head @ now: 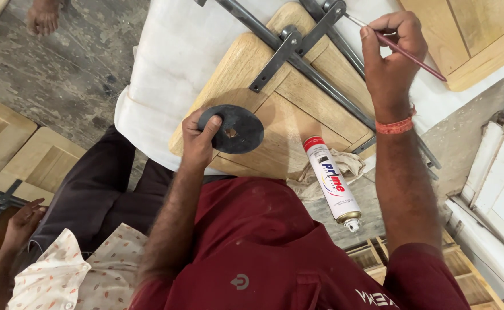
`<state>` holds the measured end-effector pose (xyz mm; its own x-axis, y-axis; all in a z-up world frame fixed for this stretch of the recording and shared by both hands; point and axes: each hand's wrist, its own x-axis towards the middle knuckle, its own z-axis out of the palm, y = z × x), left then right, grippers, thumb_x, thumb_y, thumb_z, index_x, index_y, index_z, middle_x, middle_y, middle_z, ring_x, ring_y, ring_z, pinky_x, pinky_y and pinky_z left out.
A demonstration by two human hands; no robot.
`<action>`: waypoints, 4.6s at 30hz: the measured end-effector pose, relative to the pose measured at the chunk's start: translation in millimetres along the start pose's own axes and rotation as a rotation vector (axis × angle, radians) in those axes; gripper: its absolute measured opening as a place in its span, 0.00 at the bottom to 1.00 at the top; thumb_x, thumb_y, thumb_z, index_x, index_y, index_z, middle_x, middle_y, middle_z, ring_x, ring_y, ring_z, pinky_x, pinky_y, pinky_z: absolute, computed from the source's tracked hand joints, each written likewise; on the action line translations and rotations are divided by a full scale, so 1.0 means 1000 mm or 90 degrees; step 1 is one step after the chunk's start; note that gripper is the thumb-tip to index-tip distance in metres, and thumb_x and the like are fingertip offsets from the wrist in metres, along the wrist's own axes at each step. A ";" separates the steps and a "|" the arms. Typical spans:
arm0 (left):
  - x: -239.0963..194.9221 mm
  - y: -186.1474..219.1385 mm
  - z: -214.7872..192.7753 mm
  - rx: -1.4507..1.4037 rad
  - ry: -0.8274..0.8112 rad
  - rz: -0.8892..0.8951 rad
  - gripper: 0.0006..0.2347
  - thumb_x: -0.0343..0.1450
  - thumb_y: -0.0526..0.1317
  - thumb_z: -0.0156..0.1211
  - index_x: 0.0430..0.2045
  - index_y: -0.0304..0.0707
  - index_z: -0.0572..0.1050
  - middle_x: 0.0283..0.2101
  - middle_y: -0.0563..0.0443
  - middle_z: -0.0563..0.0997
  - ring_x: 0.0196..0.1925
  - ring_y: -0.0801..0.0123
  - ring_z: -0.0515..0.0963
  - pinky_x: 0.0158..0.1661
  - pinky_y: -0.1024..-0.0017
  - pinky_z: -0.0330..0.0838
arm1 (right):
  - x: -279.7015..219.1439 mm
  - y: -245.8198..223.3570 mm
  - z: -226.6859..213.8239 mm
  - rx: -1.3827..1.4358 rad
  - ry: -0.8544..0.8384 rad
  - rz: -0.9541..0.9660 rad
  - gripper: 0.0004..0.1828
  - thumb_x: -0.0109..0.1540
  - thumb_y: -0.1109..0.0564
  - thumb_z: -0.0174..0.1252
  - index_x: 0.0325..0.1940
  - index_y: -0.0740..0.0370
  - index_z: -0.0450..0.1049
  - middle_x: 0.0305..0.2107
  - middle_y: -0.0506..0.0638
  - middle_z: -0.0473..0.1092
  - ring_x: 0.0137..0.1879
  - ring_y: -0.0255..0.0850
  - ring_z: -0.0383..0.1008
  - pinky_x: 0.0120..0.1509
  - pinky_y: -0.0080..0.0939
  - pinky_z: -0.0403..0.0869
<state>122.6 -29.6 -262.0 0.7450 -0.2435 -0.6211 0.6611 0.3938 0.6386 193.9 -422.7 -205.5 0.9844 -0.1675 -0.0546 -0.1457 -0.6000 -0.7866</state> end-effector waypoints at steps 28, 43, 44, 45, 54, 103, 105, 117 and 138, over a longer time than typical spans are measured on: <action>0.001 0.002 -0.001 0.006 -0.012 0.005 0.07 0.75 0.37 0.66 0.38 0.29 0.80 0.35 0.53 0.82 0.36 0.76 0.77 0.40 0.76 0.73 | 0.005 -0.012 0.007 -0.033 -0.012 -0.026 0.09 0.72 0.72 0.65 0.46 0.69 0.70 0.42 0.53 0.72 0.44 0.37 0.77 0.48 0.32 0.76; 0.000 0.002 -0.004 0.043 -0.016 0.009 0.07 0.76 0.36 0.65 0.37 0.28 0.79 0.34 0.54 0.81 0.35 0.78 0.76 0.38 0.77 0.71 | 0.005 -0.020 0.004 -0.092 -0.024 -0.012 0.11 0.72 0.73 0.66 0.45 0.68 0.70 0.41 0.52 0.71 0.43 0.38 0.75 0.48 0.33 0.75; 0.000 0.000 -0.005 0.055 -0.014 0.007 0.07 0.76 0.37 0.65 0.37 0.28 0.80 0.33 0.54 0.81 0.34 0.78 0.76 0.37 0.77 0.71 | 0.006 -0.019 0.005 -0.086 -0.023 -0.021 0.11 0.72 0.73 0.66 0.45 0.68 0.70 0.41 0.53 0.71 0.43 0.38 0.76 0.48 0.33 0.75; 0.000 -0.001 -0.006 0.068 -0.013 0.006 0.07 0.76 0.37 0.65 0.36 0.29 0.80 0.32 0.55 0.81 0.33 0.78 0.75 0.36 0.78 0.71 | 0.007 -0.018 0.006 -0.079 -0.021 -0.030 0.10 0.72 0.74 0.66 0.45 0.68 0.70 0.42 0.53 0.71 0.44 0.38 0.76 0.48 0.33 0.75; 0.000 0.008 0.001 0.048 -0.017 -0.005 0.08 0.75 0.37 0.65 0.39 0.28 0.79 0.34 0.54 0.81 0.35 0.78 0.76 0.38 0.78 0.72 | 0.005 -0.023 0.004 -0.091 -0.023 -0.027 0.10 0.71 0.73 0.66 0.45 0.69 0.70 0.41 0.53 0.71 0.42 0.39 0.76 0.48 0.34 0.75; 0.000 0.003 -0.002 0.054 -0.001 0.000 0.07 0.75 0.36 0.65 0.37 0.27 0.79 0.33 0.56 0.80 0.34 0.78 0.76 0.37 0.78 0.71 | 0.005 -0.029 0.009 -0.116 -0.007 -0.047 0.11 0.70 0.74 0.66 0.44 0.68 0.70 0.40 0.53 0.71 0.42 0.40 0.76 0.46 0.34 0.75; 0.000 0.007 0.001 0.049 -0.010 0.001 0.07 0.75 0.37 0.65 0.37 0.28 0.79 0.34 0.55 0.80 0.35 0.78 0.76 0.38 0.78 0.72 | 0.003 -0.027 0.008 -0.138 -0.031 -0.039 0.11 0.70 0.73 0.67 0.44 0.68 0.70 0.39 0.53 0.71 0.41 0.39 0.76 0.46 0.34 0.75; 0.000 0.001 -0.002 0.058 -0.008 0.008 0.08 0.75 0.38 0.66 0.38 0.28 0.80 0.32 0.56 0.79 0.34 0.79 0.75 0.36 0.78 0.70 | 0.004 -0.029 0.010 -0.141 -0.030 -0.042 0.11 0.69 0.73 0.67 0.43 0.67 0.71 0.39 0.54 0.71 0.41 0.40 0.76 0.46 0.35 0.75; 0.001 0.004 -0.001 0.045 -0.021 0.008 0.09 0.75 0.38 0.65 0.40 0.27 0.80 0.36 0.53 0.82 0.37 0.77 0.78 0.39 0.77 0.74 | 0.003 -0.028 0.010 -0.145 -0.044 -0.033 0.12 0.69 0.74 0.67 0.43 0.68 0.69 0.41 0.53 0.70 0.42 0.39 0.76 0.45 0.34 0.75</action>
<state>126.1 -26.9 -260.4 0.7553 -0.2677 -0.5982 0.6551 0.3332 0.6781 201.7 -398.3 -189.5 0.9944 -0.0825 -0.0666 -0.1060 -0.7687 -0.6307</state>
